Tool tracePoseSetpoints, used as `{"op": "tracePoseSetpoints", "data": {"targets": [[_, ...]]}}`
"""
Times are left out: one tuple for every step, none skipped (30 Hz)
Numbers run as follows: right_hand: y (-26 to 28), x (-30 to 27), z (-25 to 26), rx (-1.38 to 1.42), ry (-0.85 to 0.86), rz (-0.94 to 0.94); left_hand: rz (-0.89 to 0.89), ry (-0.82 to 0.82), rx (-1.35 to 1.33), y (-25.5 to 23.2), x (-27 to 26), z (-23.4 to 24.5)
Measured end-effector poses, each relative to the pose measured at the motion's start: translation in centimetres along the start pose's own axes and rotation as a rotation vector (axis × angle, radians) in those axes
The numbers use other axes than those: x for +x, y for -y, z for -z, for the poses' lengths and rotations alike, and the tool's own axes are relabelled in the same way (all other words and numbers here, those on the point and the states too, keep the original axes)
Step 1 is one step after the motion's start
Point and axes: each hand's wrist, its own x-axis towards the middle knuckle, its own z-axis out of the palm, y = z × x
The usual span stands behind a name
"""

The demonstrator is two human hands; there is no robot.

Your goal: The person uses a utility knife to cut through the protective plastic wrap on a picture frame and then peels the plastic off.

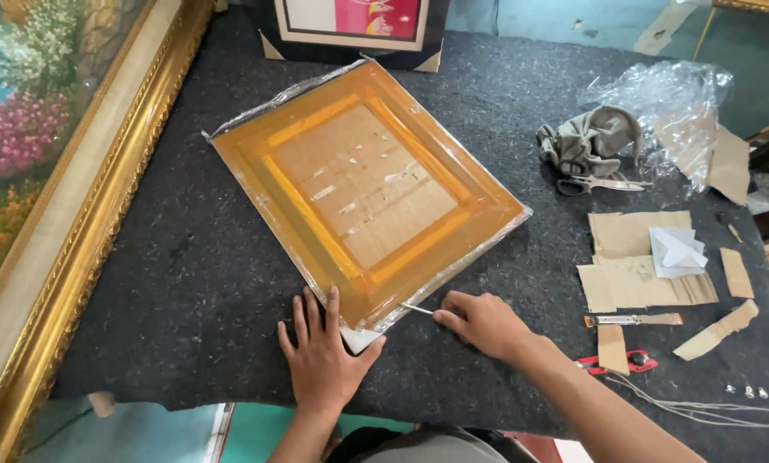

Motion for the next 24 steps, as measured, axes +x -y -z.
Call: {"op": "tracePoseSetpoints", "data": {"targets": [[-0.1,0.0,0.0,0.034,0.015,0.011,-0.008,-0.007,0.01,0.0,-0.2,0.0],[-0.2,-0.2,-0.1,0.037,0.011,0.006,-0.016,-0.007,0.009,0.0,-0.3,0.0],[-0.2,-0.2,-0.2,0.029,0.007,0.014,-0.013,-0.004,0.016,0.0,-0.2,0.0],[-0.2,-0.2,-0.2,0.021,0.002,0.023,-0.011,-0.001,0.023,0.0,-0.1,-0.1],[-0.6,-0.1,-0.7,0.022,-0.002,0.019,-0.016,-0.002,0.021,0.1,-0.1,-0.1],[-0.9,0.0,-1.2,0.2,-0.113,-0.061,-0.019,-0.008,0.023,0.1,-0.1,-0.1],[-1.4,0.0,-1.7,0.376,-0.223,-0.141,-0.022,-0.01,0.022,0.1,-0.2,-0.2],[-1.7,-0.6,-1.9,0.375,-0.226,-0.148,-0.026,-0.008,0.017,0.0,-0.5,-0.3],[-1.9,-0.8,-1.9,0.41,-0.279,-0.111,-0.021,-0.009,0.015,0.1,-0.4,-0.4],[-2.1,-0.9,-2.0,0.445,-0.332,-0.073,-0.016,-0.009,0.012,0.2,-0.2,-0.5],[-1.9,-1.1,-1.9,0.444,-0.332,-0.07,-0.014,-0.012,0.012,0.1,-0.2,-0.4],[-1.7,-1.3,-1.8,0.239,-0.343,0.11,-0.012,-0.019,0.004,0.0,-0.1,-0.4],[-1.5,-1.7,-1.8,0.034,-0.347,0.287,-0.007,-0.023,-0.003,0.0,-0.2,-0.3],[-1.4,-1.6,-1.7,0.034,-0.344,0.29,-0.004,-0.022,-0.002,0.1,-0.3,-0.3],[-1.3,-1.5,-1.4,-0.082,-0.345,0.363,-0.002,0.002,-0.011,0.1,-0.2,-0.3],[-1.2,-1.5,-1.2,-0.198,-0.344,0.436,-0.001,0.025,-0.02,0.2,-0.2,-0.3],[-1.0,-1.1,-0.8,-0.2,-0.342,0.441,0.005,0.024,-0.02,0.1,-0.2,-0.3],[-0.8,-0.8,-0.4,-0.235,-0.338,0.443,-0.005,0.004,-0.002,0.1,-0.3,-0.2],[-0.5,-0.4,0.0,-0.269,-0.336,0.446,-0.017,-0.017,0.019,0.0,-0.4,-0.1],[0.2,0.2,0.7,-0.269,-0.337,0.452,-0.013,-0.02,0.022,0.0,-0.3,0.0],[1.0,0.7,1.4,-0.244,-0.328,0.537,-0.011,-0.023,0.021,0.0,-0.2,0.1],[1.8,1.2,2.1,-0.218,-0.319,0.622,-0.01,-0.026,0.021,0.0,-0.2,0.2],[2.3,1.8,2.4,-0.218,-0.322,0.624,-0.01,-0.028,0.023,0.0,-0.2,0.1],[2.7,2.4,2.8,-0.153,-0.225,0.729,-0.01,-0.035,0.016,0.0,-0.2,0.1]]}}
